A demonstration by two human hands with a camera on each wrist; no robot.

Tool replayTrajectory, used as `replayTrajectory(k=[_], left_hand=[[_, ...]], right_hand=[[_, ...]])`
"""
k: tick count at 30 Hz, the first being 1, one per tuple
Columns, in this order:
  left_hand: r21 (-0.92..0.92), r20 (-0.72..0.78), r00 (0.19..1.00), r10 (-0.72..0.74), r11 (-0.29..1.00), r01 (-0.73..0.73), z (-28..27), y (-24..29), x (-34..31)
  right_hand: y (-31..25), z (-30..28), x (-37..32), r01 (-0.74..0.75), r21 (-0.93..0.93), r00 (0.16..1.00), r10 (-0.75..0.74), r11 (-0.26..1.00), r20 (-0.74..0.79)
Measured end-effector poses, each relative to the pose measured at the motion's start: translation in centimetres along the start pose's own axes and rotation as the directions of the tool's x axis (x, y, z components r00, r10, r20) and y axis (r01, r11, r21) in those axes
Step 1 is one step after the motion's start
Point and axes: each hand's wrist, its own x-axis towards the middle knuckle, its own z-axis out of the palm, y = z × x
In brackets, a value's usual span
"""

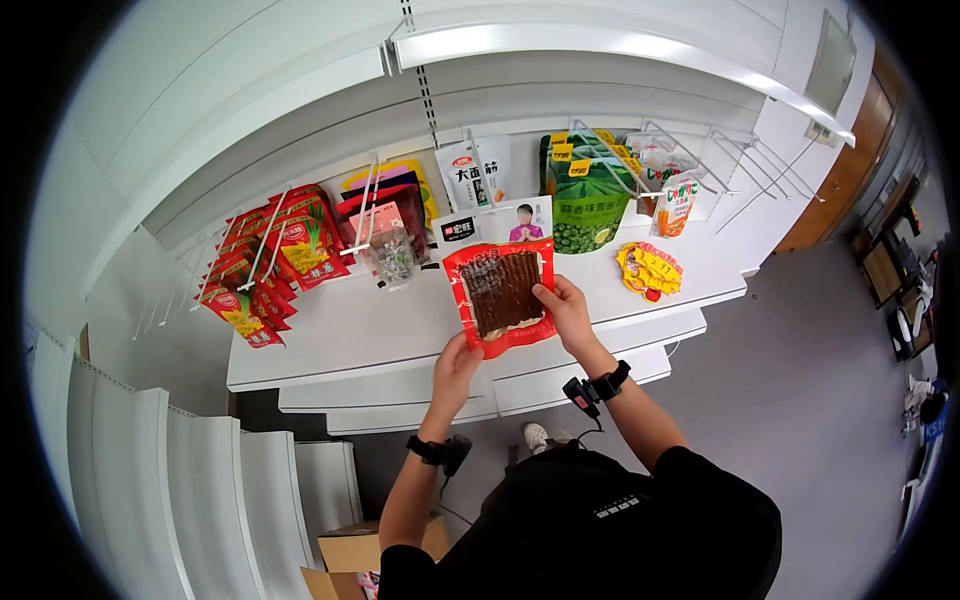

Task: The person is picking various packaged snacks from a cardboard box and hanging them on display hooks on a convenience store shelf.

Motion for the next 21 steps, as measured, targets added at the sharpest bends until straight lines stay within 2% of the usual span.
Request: replayTrajectory(k=[13,16,19,21], left_hand=[[0.072,-0.068,0.996,-0.058,0.995,0.063,-1.5,-1.9,2.5],[0.139,-0.085,0.996,-0.015,0.99,0.027,-1.9,-2.3,3.2],[0.149,-0.135,0.989,-0.052,0.986,0.073,-2.5,-2.5,3.5],[0.156,-0.18,0.982,-0.058,0.984,0.087,-3.0,-2.7,3.8]], right_hand=[[1.9,-0.4,4.4,-0.016,0.002,1.0,0.016,1.0,0.011],[2.1,0.0,6.0,-0.024,0.024,1.0,0.024,0.999,0.002],[3.6,-0.6,8.7,-0.021,0.006,1.0,0.02,1.0,0.023],[4.4,-0.4,10.5,0.024,0.08,1.0,-0.025,0.997,0.009]])
